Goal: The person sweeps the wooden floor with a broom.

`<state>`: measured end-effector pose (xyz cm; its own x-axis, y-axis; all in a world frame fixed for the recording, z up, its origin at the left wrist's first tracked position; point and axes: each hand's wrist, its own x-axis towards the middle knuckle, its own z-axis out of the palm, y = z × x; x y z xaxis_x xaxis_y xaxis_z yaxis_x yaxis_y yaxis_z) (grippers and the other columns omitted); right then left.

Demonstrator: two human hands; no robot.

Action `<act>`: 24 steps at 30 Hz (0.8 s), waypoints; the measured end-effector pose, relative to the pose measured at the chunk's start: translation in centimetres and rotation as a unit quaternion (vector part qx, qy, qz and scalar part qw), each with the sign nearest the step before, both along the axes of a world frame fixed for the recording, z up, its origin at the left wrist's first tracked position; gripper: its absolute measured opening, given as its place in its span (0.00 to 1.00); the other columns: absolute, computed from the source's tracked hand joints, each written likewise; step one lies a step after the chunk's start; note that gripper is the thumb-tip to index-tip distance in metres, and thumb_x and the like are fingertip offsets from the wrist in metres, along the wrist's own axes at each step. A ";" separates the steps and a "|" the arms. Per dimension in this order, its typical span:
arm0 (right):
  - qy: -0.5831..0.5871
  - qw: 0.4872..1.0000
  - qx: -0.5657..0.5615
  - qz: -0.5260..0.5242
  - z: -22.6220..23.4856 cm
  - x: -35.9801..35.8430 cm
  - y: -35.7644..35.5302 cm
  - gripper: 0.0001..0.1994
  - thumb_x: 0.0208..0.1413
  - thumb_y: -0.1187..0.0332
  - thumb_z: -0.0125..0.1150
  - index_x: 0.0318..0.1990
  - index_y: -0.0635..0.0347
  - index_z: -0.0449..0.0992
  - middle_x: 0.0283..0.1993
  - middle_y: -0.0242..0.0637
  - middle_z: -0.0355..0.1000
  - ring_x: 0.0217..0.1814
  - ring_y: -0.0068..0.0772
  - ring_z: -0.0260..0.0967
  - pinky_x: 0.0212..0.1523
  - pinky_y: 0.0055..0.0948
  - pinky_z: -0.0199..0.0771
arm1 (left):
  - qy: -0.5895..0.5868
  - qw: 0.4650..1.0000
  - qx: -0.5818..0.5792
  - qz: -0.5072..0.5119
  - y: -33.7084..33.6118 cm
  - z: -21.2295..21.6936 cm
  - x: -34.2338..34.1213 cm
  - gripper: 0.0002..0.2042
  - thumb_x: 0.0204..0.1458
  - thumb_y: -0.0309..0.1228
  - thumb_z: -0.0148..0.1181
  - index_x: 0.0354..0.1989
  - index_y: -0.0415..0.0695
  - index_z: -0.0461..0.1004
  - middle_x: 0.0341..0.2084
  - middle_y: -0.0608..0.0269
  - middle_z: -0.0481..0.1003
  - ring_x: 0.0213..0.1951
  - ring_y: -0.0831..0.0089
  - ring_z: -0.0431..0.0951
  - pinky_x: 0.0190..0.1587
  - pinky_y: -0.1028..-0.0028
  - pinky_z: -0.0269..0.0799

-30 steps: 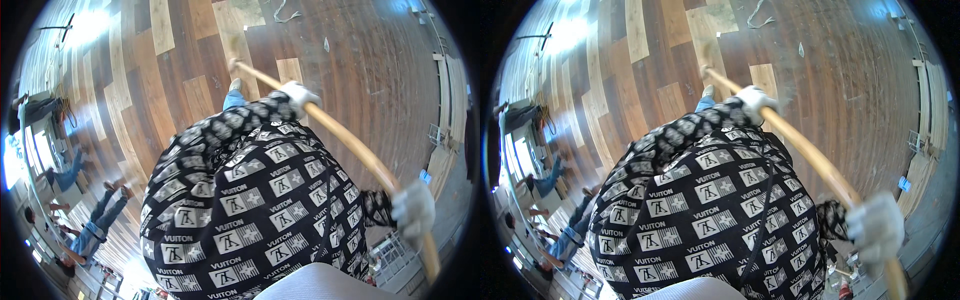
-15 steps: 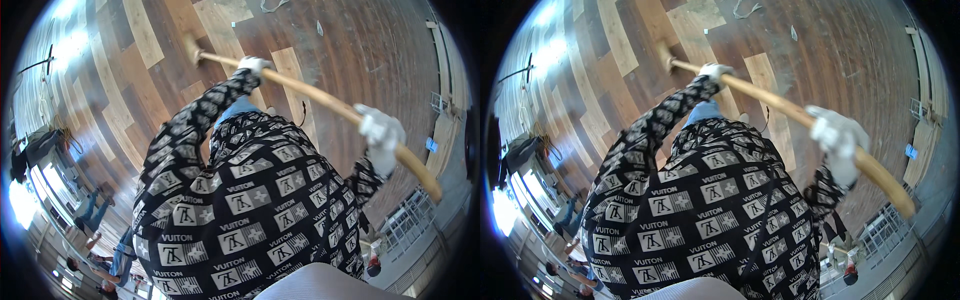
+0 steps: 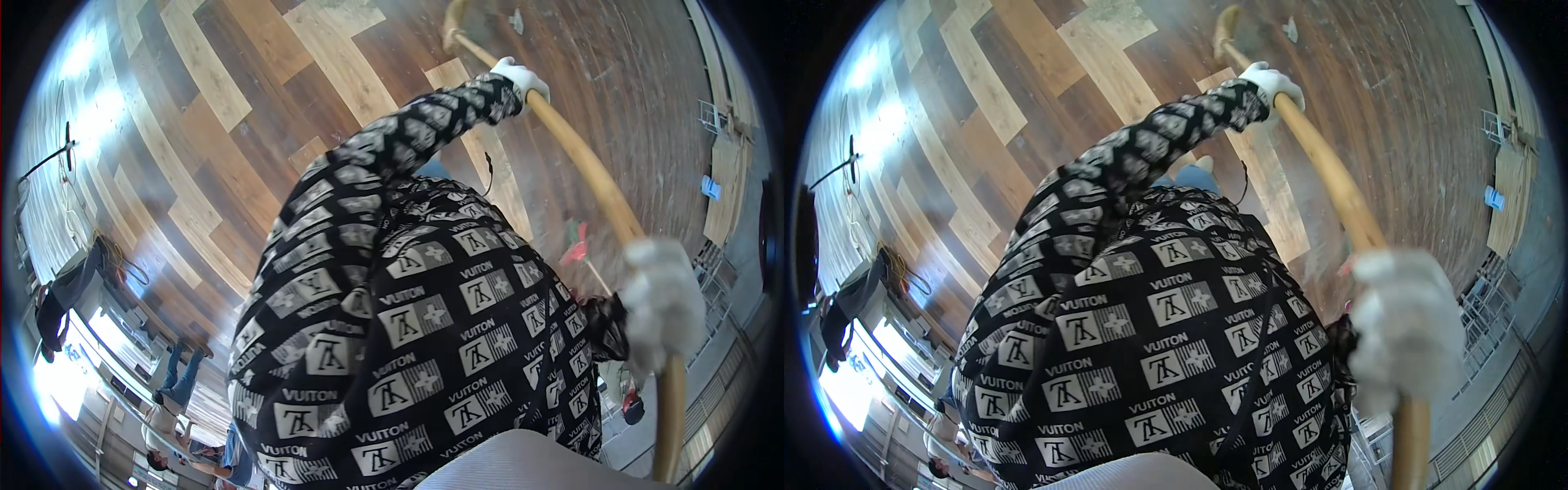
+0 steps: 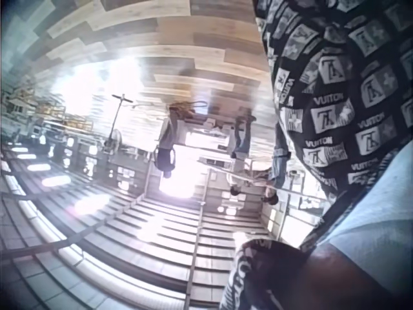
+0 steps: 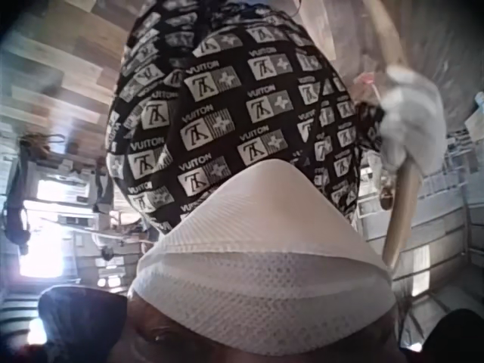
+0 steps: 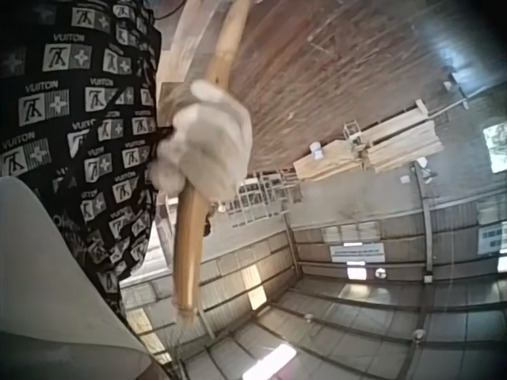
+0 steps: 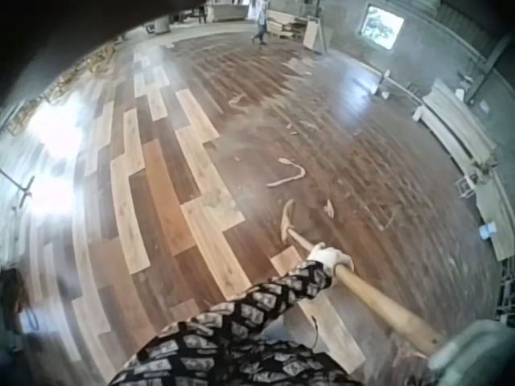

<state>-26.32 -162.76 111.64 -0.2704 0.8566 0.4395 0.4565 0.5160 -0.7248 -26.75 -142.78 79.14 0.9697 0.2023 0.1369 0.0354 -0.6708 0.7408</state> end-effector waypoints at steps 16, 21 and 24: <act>0.308 0.936 -0.163 -0.057 -8.4 3.9 -5.1 0.18 0.62 0.66 0.52 0.18 0.56 0.69 0.16 0.28 0.65 0.22 0.29 0.67 0.50 0.41 0.71 | 0.246 0.966 -0.021 0.077 -9.8 -3.5 -19.2 0.09 0.38 0.38 0.64 0.32 0.59 0.81 0.31 0.62 0.79 0.41 0.62 0.77 0.48 0.62 0.71; 0.265 0.959 -0.084 -0.057 -2.7 7.5 -8.3 0.20 0.64 0.62 0.48 0.17 0.48 0.64 0.14 0.22 0.61 0.17 0.24 0.63 0.36 0.36 0.68 | 0.191 0.973 -0.028 -0.129 -10.3 -0.7 -9.5 0.16 0.40 0.40 0.68 0.41 0.59 0.78 0.35 0.63 0.79 0.43 0.61 0.78 0.54 0.62 0.67; 0.170 0.982 -0.062 -0.057 1.2 8.1 -10.8 0.19 0.62 0.61 0.49 0.17 0.48 0.64 0.15 0.20 0.61 0.19 0.24 0.64 0.33 0.33 0.68 | 0.200 0.968 0.009 -0.153 -12.4 1.5 -2.8 0.16 0.38 0.32 0.64 0.40 0.60 0.78 0.33 0.66 0.79 0.43 0.63 0.77 0.52 0.62 0.67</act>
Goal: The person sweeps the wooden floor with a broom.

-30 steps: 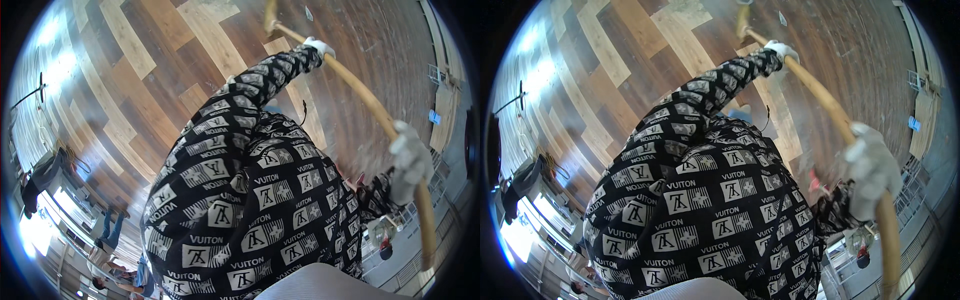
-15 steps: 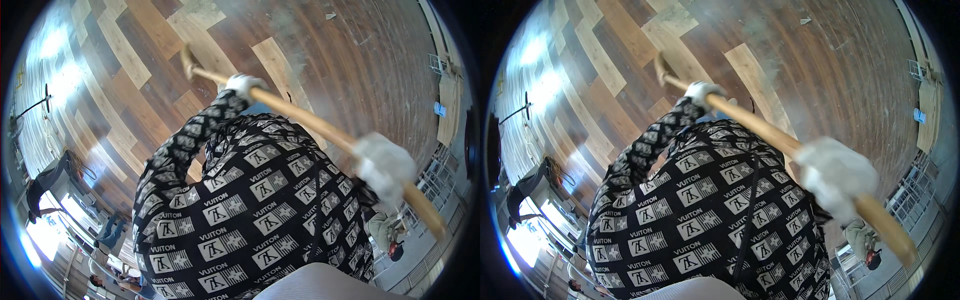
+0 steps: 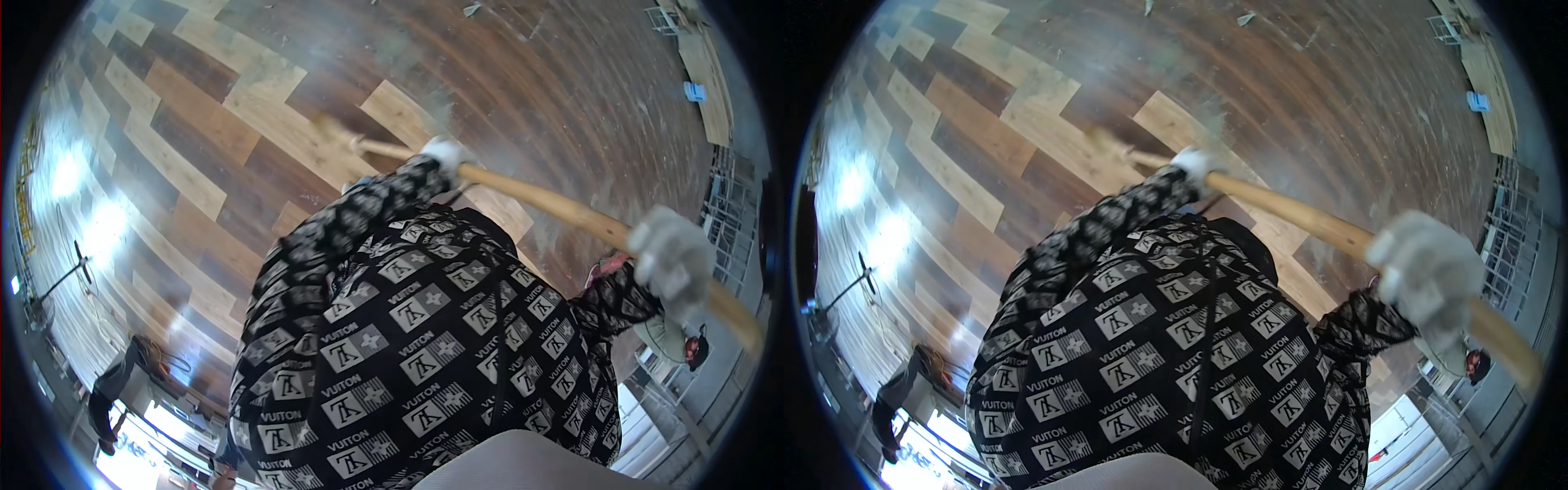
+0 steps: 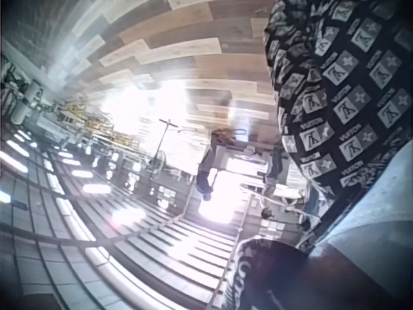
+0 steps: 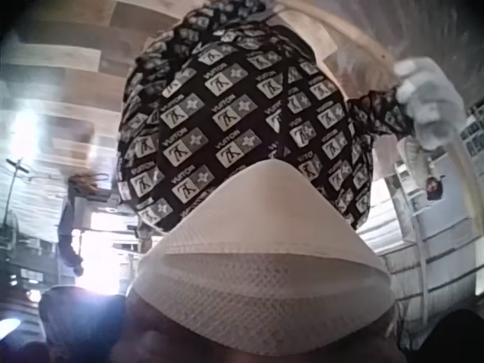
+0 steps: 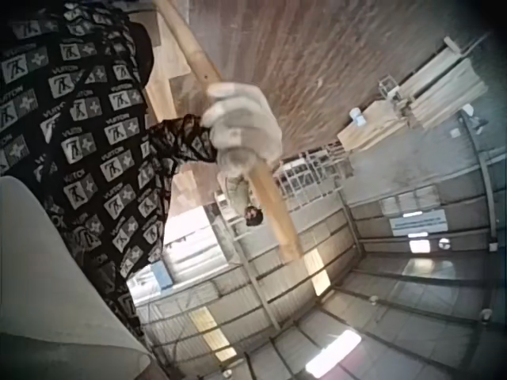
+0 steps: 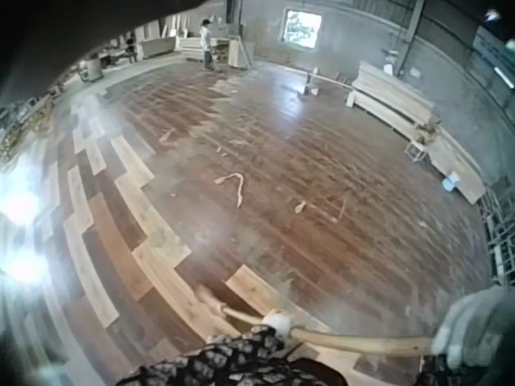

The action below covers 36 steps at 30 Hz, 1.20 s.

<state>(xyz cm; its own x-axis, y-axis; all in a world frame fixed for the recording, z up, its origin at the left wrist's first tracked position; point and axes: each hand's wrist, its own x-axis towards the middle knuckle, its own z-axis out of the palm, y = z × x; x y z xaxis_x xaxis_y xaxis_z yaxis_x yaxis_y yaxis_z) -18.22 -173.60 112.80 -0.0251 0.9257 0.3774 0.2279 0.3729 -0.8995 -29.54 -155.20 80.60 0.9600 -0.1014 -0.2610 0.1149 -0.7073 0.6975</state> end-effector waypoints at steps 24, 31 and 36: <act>0.217 0.970 0.015 0.108 -12.9 -6.4 12.4 0.11 0.59 0.77 0.50 0.45 0.75 0.74 0.25 0.32 0.68 0.25 0.19 0.63 0.33 0.22 0.69 | -0.068 0.901 0.156 0.399 12.3 -1.7 -19.1 0.15 0.39 0.28 0.65 0.37 0.61 0.81 0.30 0.69 0.81 0.41 0.66 0.79 0.55 0.64 0.63; 0.179 0.977 -0.079 0.080 -16.1 -8.3 15.5 0.09 0.62 0.70 0.52 0.34 0.68 0.74 0.30 0.34 0.73 0.31 0.21 0.67 0.55 0.35 0.68 | 0.137 0.901 0.233 0.340 16.4 -8.3 -23.1 0.13 0.45 0.32 0.62 0.39 0.65 0.80 0.35 0.73 0.81 0.47 0.68 0.77 0.53 0.62 0.62; 0.097 0.969 -0.105 -0.202 -11.9 -3.6 8.6 0.10 0.62 0.68 0.51 0.35 0.66 0.75 0.38 0.36 0.77 0.32 0.21 0.69 0.49 0.27 0.71 | 0.077 0.949 0.117 0.283 14.8 -4.4 -10.3 0.14 0.43 0.28 0.59 0.39 0.60 0.79 0.33 0.66 0.80 0.46 0.64 0.78 0.52 0.64 0.66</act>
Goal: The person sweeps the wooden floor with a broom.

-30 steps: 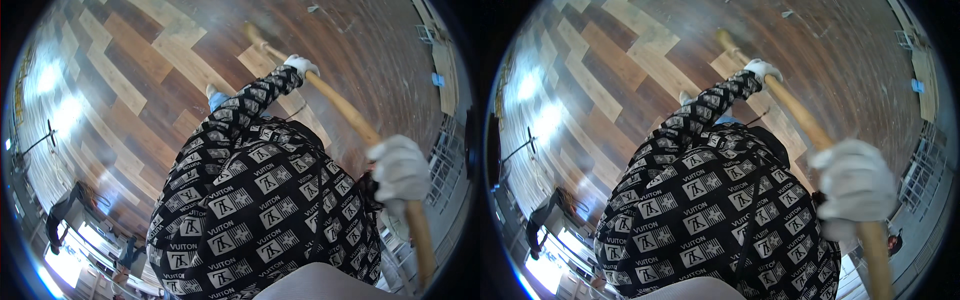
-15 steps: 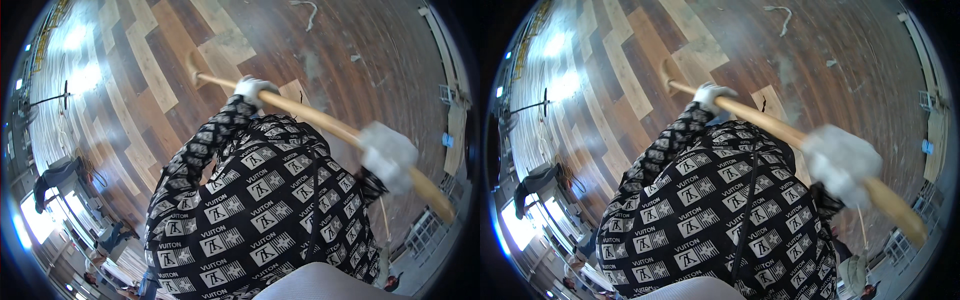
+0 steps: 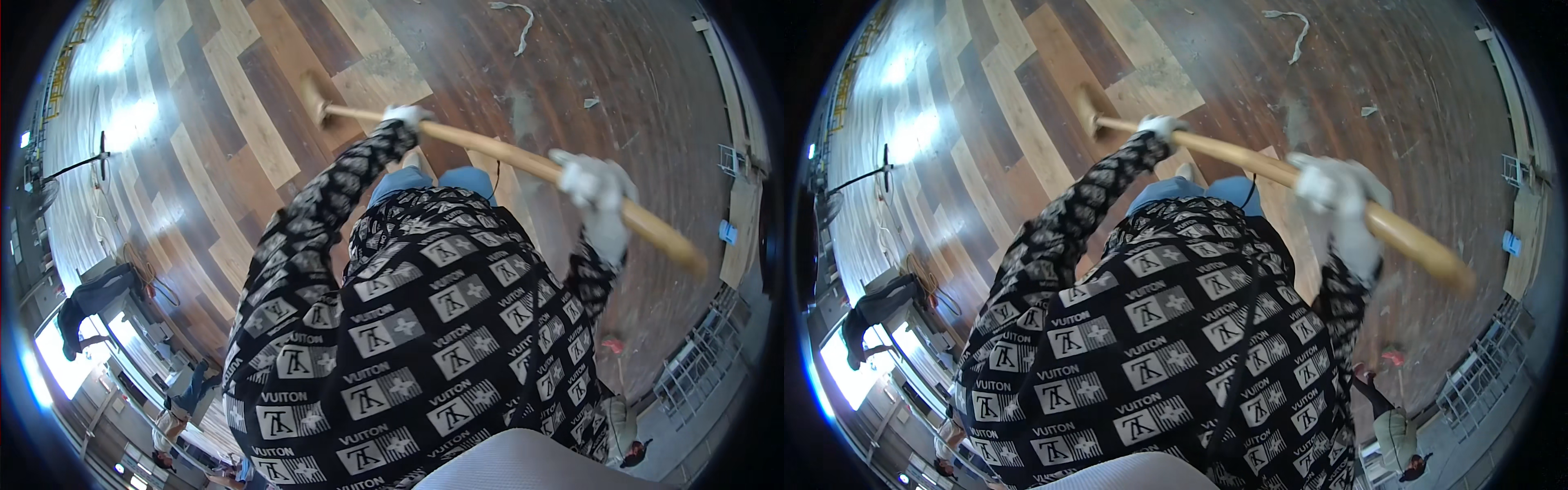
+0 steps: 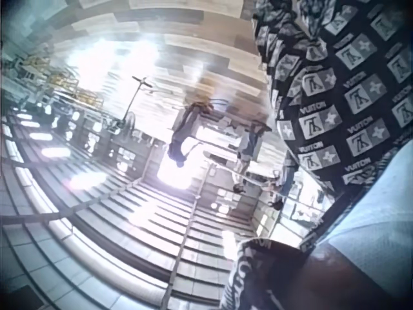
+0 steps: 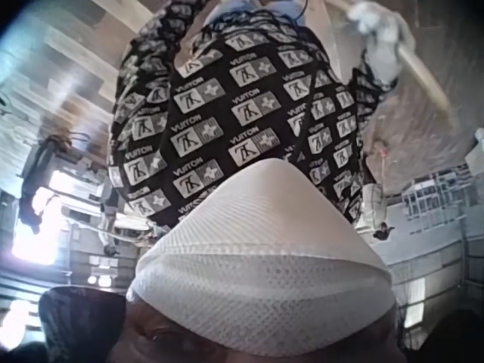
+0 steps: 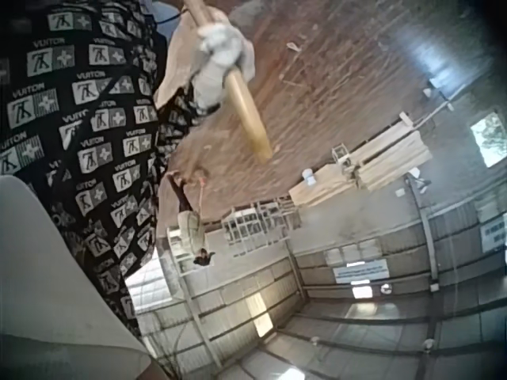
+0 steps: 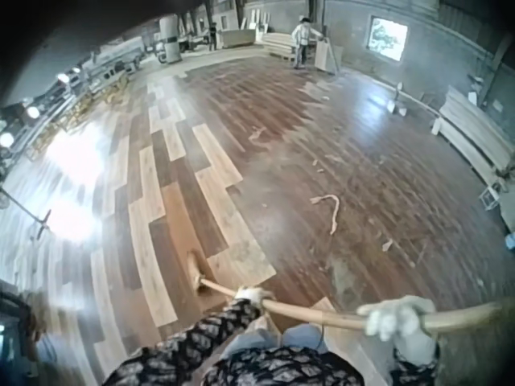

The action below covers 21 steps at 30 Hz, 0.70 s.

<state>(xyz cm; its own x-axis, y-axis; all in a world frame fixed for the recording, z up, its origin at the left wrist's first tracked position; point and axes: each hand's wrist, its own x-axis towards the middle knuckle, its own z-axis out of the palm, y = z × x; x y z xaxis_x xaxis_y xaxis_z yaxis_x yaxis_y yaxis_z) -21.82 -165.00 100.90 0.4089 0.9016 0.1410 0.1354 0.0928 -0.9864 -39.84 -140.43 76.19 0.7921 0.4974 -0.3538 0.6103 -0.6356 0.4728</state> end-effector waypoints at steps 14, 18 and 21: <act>-0.322 0.918 0.167 0.157 13.6 -2.2 4.1 0.17 0.61 0.60 0.51 0.21 0.57 0.66 0.21 0.30 0.64 0.24 0.32 0.65 0.40 0.42 0.74 | -0.272 0.934 -0.020 -0.230 -0.3 9.0 21.1 0.21 0.40 0.25 0.63 0.41 0.68 0.78 0.35 0.76 0.79 0.49 0.67 0.75 0.55 0.56 0.60; -0.260 0.914 0.222 0.219 18.9 1.0 -2.2 0.14 0.57 0.60 0.56 0.21 0.53 0.68 0.19 0.29 0.65 0.20 0.27 0.65 0.32 0.34 0.74 | -0.321 0.907 -0.009 -0.272 -4.3 13.9 18.4 0.21 0.35 0.26 0.64 0.40 0.66 0.79 0.31 0.70 0.79 0.40 0.64 0.78 0.48 0.61 0.69; -0.168 0.916 0.207 0.301 18.7 6.2 -1.5 0.12 0.52 0.60 0.65 0.21 0.49 0.72 0.18 0.26 0.66 0.22 0.27 0.71 0.23 0.26 0.73 | -0.320 0.908 -0.093 -0.253 -3.5 12.4 15.3 0.19 0.33 0.29 0.65 0.40 0.57 0.79 0.30 0.62 0.79 0.38 0.59 0.79 0.43 0.62 0.73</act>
